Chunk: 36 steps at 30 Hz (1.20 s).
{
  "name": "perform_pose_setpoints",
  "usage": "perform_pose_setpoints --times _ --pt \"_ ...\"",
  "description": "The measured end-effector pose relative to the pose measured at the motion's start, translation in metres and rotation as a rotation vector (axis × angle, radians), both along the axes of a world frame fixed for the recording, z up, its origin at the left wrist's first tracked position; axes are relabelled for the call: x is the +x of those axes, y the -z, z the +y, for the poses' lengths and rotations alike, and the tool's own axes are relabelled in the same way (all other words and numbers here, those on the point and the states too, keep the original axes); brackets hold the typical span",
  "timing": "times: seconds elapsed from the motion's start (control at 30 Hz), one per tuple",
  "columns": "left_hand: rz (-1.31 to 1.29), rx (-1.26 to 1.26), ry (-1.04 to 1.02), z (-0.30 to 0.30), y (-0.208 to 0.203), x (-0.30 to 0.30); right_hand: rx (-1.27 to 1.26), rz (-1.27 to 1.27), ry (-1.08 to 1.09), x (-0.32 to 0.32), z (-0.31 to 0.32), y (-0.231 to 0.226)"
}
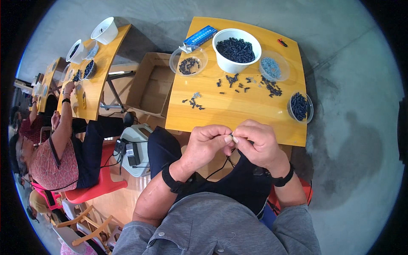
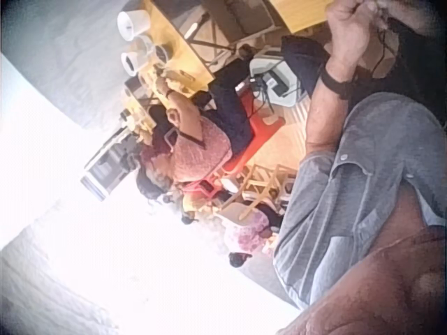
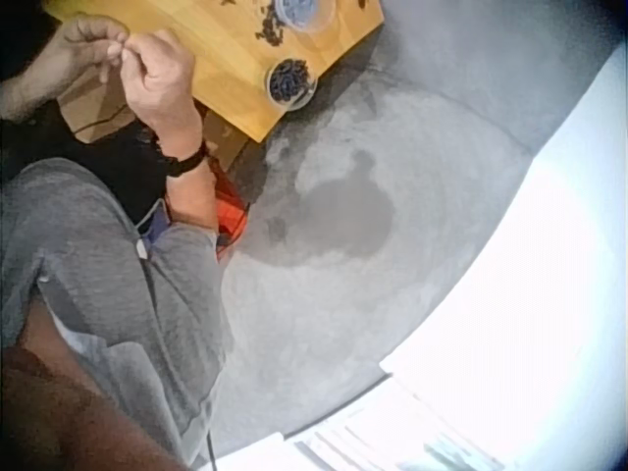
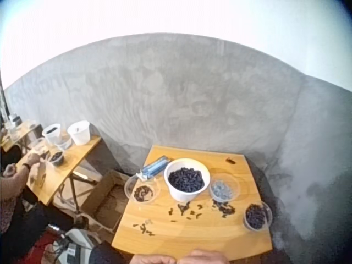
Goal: Assembling small black and yellow plastic components by hand at a workstation.
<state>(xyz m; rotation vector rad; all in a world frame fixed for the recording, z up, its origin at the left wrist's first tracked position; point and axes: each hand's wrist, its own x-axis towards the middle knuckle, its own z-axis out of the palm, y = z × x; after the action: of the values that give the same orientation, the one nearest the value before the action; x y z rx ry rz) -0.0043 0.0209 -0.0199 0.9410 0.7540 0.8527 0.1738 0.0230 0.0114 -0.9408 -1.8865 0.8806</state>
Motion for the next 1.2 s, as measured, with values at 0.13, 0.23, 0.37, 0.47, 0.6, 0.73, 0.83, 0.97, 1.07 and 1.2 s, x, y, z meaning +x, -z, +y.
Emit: perform_pose_setpoints --times 0.13,0.23,0.37,0.47,0.6,0.73,0.83,0.97,1.07,1.2 --pt "-0.012 -0.069 -0.019 -0.004 0.012 0.000 -0.089 -0.023 0.011 -0.004 -0.005 0.015" --pt "0.029 -0.118 0.029 -0.009 0.022 -0.002 -0.389 0.062 -0.017 0.001 -0.006 0.022" --pt "0.039 -0.122 0.052 -0.004 0.022 0.005 -0.763 0.178 -0.049 0.020 0.021 0.053" --pt "0.002 -0.155 0.033 -0.003 0.025 0.005 -0.486 -0.074 0.167 0.015 0.059 0.102" --pt "0.030 -0.119 0.020 -0.007 0.030 0.000 -0.031 -0.310 0.324 0.001 0.095 0.127" --pt "0.024 -0.097 -0.027 -0.007 0.027 -0.006 -0.010 -0.410 0.370 -0.011 0.110 0.135" --pt "0.016 -0.115 -0.050 -0.007 0.028 -0.008 -0.097 -0.558 0.381 -0.016 0.114 0.136" --pt "-0.005 -0.122 -0.044 -0.007 0.033 -0.008 -0.036 -0.546 0.410 -0.014 0.111 0.147" --pt "-0.011 -0.108 -0.089 -0.004 0.033 -0.009 -0.129 -0.344 0.428 -0.007 0.101 0.144" --pt "-0.005 -0.071 -0.157 0.003 0.027 -0.013 -0.630 0.139 0.405 -0.001 0.079 0.097"
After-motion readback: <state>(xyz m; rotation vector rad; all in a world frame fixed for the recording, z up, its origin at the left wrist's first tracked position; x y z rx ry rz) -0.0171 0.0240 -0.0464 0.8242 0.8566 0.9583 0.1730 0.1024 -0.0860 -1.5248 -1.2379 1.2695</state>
